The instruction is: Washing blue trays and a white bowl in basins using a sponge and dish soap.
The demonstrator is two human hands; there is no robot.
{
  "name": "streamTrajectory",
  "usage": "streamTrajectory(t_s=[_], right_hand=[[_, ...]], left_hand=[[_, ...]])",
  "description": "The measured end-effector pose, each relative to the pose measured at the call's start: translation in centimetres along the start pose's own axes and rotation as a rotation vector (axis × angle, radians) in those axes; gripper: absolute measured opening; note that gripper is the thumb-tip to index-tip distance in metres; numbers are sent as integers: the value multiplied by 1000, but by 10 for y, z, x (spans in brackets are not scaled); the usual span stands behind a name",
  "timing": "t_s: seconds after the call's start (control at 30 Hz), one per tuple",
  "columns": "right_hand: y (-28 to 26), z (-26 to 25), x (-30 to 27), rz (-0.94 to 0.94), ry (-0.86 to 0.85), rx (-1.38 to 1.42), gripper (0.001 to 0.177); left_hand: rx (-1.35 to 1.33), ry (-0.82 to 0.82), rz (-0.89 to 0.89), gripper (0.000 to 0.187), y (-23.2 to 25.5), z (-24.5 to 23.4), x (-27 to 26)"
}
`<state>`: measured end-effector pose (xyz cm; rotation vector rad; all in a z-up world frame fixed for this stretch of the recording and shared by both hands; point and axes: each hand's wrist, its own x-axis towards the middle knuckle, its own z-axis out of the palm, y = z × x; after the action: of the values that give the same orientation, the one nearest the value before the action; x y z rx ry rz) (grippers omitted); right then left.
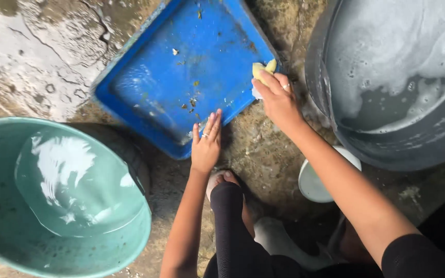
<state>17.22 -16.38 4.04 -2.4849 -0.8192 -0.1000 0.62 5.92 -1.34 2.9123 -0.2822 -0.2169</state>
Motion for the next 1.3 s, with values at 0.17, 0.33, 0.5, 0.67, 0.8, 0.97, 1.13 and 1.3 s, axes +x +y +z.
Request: streamTrajectory(t_s=[0.17,0.33,0.5,0.67,0.8,0.97,1.13,1.3], right_hand=[[-4,-14,24,97,-100,52,35],[5,-10,22,341,-39,352,28],[3,-8,27,810,-65,1131,22],[-7,-16,45,999,-64,1743,26],[-11,-14,41,977,-45,1793,40],[18,20,12,985,55,1699,38],[16,29,19,467,-58,819,46],[-14,21,43,98,-215,-70,69]], left_hand=[[-211,82,-210,55,-23,-52,7],[-391,466,-779,82,-72,-34,4],[-475,493,-897,89,-78,-21,-7],[-621,557,-870,88,-53,-22,-15],[-730,570,-848,88,-1,-35,-17],[-774,541,-938,91,16,-30,-19],[-616,574,-881,96,-29,-26,-7],[-594,588,-844,95,-58,11,5]])
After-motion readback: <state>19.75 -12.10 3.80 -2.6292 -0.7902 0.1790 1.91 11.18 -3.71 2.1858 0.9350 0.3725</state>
